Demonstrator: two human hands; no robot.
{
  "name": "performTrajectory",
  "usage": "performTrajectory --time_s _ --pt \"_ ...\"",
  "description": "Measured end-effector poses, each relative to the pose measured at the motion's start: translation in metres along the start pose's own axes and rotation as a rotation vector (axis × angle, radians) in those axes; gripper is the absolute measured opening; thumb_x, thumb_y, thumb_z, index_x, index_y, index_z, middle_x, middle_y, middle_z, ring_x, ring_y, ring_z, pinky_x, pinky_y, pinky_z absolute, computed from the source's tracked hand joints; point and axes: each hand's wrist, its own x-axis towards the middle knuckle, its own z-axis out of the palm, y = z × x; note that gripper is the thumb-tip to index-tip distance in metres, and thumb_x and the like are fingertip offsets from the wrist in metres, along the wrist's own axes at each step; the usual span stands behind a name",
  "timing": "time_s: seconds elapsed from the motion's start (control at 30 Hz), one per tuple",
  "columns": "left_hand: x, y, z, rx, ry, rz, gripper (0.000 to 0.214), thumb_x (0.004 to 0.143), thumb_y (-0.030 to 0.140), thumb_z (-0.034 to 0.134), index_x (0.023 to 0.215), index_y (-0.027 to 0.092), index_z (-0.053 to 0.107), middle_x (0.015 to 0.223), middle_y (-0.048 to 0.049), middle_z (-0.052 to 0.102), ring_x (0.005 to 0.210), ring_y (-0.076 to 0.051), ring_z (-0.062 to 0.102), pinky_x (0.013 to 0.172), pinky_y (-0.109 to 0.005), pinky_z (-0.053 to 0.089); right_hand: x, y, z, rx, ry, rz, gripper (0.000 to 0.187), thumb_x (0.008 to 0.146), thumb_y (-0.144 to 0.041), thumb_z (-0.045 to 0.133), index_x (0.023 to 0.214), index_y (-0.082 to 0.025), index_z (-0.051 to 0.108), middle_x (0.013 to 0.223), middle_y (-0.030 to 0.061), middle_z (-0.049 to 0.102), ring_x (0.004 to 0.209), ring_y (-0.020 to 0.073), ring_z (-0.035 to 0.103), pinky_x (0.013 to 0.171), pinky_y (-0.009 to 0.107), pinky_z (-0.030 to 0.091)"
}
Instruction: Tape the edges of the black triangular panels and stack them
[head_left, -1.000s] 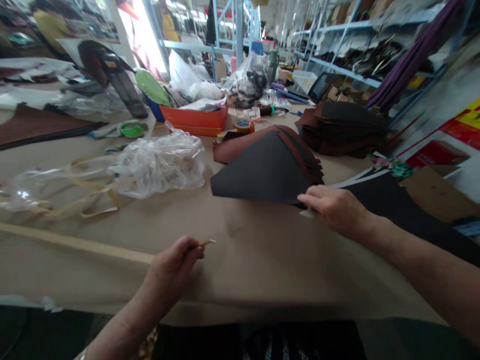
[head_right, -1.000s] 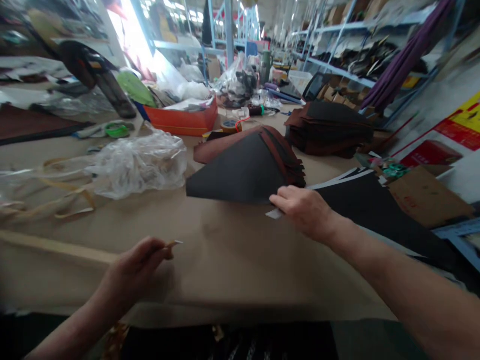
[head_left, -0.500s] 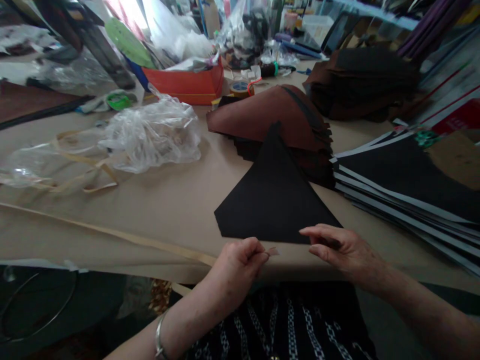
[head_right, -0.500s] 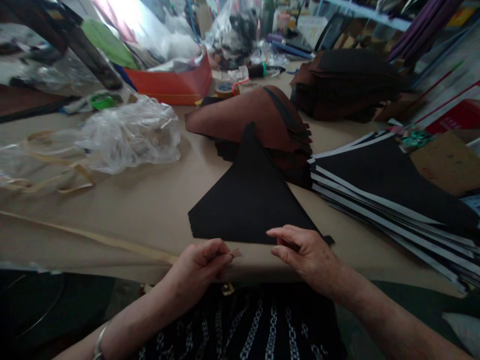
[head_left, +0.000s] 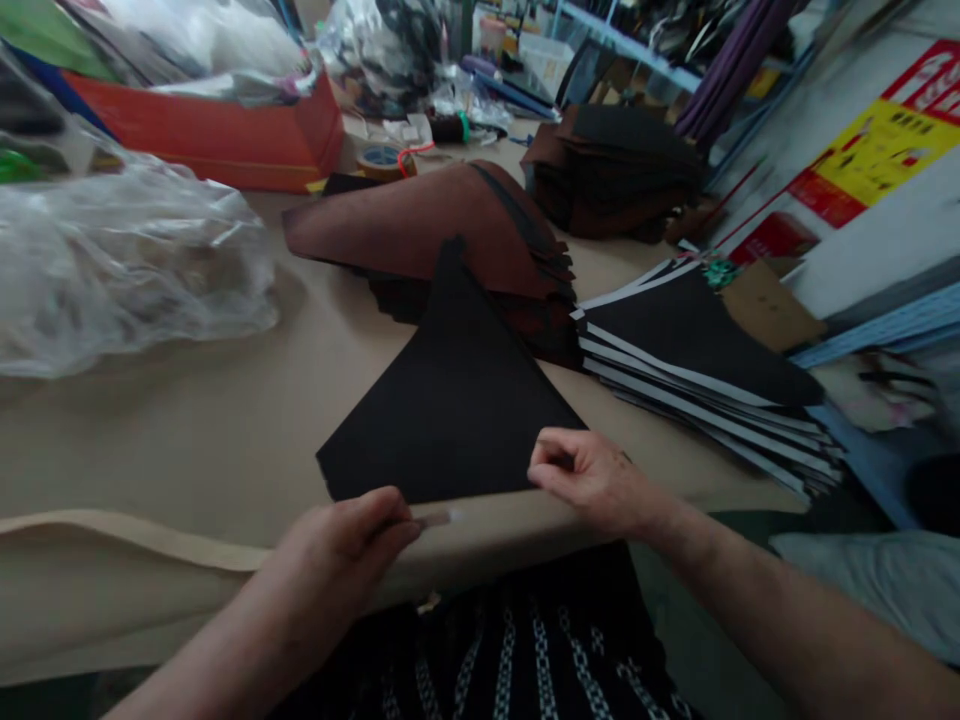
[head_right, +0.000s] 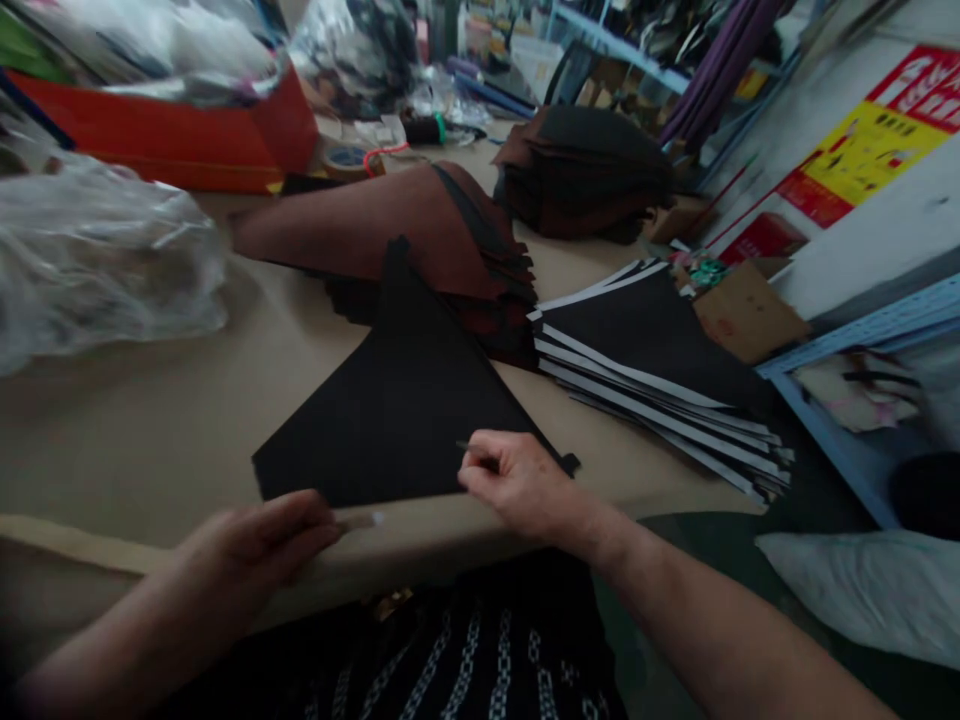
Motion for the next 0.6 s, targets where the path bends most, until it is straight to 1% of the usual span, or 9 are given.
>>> performTrajectory --time_s 0.07,0.1,0.17,0.23,0.3,0.37,0.47,0.57,0.6 --pt "0.001 -0.019 -0.017 0.039 0.008 -0.006 0.037 0.074 0.050 0.046 0.053 0.021 0.056 0.043 0.0039 0.050 0.039 -0.010 0.047 0.038 -0.018 0.035 -0.007 0.010 -0.025 0.078 0.100 0.071 0.015 0.078 -0.026 0.055 0.066 -0.018 0.051 0.059 -0.0046 0.043 0.056 0.0085 0.038 0.055 0.023 0.031" --pt "0.001 -0.024 -0.024 0.054 0.033 -0.008 0.036 0.073 0.051 0.047 0.054 0.021 0.057 0.042 0.0042 0.050 0.038 -0.010 0.047 0.038 -0.018 0.036 -0.011 0.014 -0.034 0.112 0.120 0.098 0.016 0.078 -0.028 0.056 0.066 -0.018 0.051 0.058 -0.0049 0.042 0.055 0.0083 0.037 0.055 0.024 0.031" --pt "0.002 -0.024 -0.031 0.068 0.069 -0.008 0.038 0.073 0.051 0.047 0.052 0.022 0.056 0.040 0.0043 0.048 0.037 -0.009 0.044 0.036 -0.018 0.035 -0.015 0.015 -0.036 0.164 0.097 0.118 0.016 0.078 -0.031 0.058 0.069 -0.018 0.055 0.060 -0.0042 0.044 0.057 0.0087 0.038 0.057 0.024 0.033" --pt "0.003 -0.010 -0.028 0.048 0.065 -0.001 0.038 0.074 0.050 0.048 0.049 0.021 0.052 0.041 0.0041 0.047 0.039 -0.009 0.043 0.037 -0.019 0.033 -0.016 0.008 -0.022 0.237 0.038 0.107 0.015 0.078 -0.033 0.061 0.077 -0.018 0.060 0.067 -0.0024 0.051 0.062 0.0098 0.044 0.061 0.024 0.036" --pt "0.006 0.010 -0.017 -0.003 0.036 0.011 0.035 0.075 0.045 0.049 0.051 0.020 0.051 0.043 0.0040 0.049 0.042 -0.010 0.044 0.040 -0.019 0.034 -0.014 -0.003 0.000 0.315 -0.003 0.087 0.017 0.076 -0.033 0.065 0.088 -0.020 0.063 0.075 -0.0014 0.056 0.068 0.0106 0.048 0.064 0.024 0.038" --pt "0.009 0.027 -0.006 -0.048 0.018 -0.001 0.031 0.076 0.040 0.049 0.053 0.020 0.051 0.045 0.0045 0.049 0.043 -0.009 0.044 0.042 -0.020 0.033 -0.010 -0.015 0.020 0.344 -0.031 0.067 0.023 0.075 -0.032 0.067 0.095 -0.021 0.063 0.077 -0.0016 0.057 0.070 0.0106 0.050 0.064 0.023 0.039" --pt "0.010 0.043 0.003 -0.077 -0.012 -0.072 0.026 0.077 0.034 0.050 0.055 0.020 0.050 0.047 0.0051 0.048 0.046 -0.009 0.043 0.044 -0.020 0.031 -0.005 -0.025 0.036 0.298 -0.041 0.045 0.021 0.075 -0.030 0.068 0.092 -0.019 0.063 0.074 -0.0019 0.056 0.067 0.0103 0.050 0.062 0.023 0.040" --pt "0.008 0.047 0.003 -0.089 -0.045 -0.114 0.025 0.079 0.031 0.049 0.057 0.019 0.050 0.049 0.0054 0.047 0.047 -0.009 0.041 0.047 -0.021 0.030 0.001 -0.026 0.040 0.226 -0.041 0.040 0.010 0.078 -0.027 0.063 0.079 -0.017 0.060 0.068 -0.0027 0.054 0.062 0.0090 0.047 0.059 0.023 0.037" --pt "0.007 0.046 0.003 -0.093 -0.048 -0.117 0.025 0.080 0.031 0.049 0.057 0.019 0.050 0.049 0.0055 0.046 0.048 -0.009 0.041 0.047 -0.021 0.030 0.002 -0.026 0.040 0.199 -0.039 0.032 0.009 0.079 -0.025 0.061 0.075 -0.017 0.059 0.066 -0.0031 0.053 0.060 0.0085 0.046 0.058 0.022 0.036"
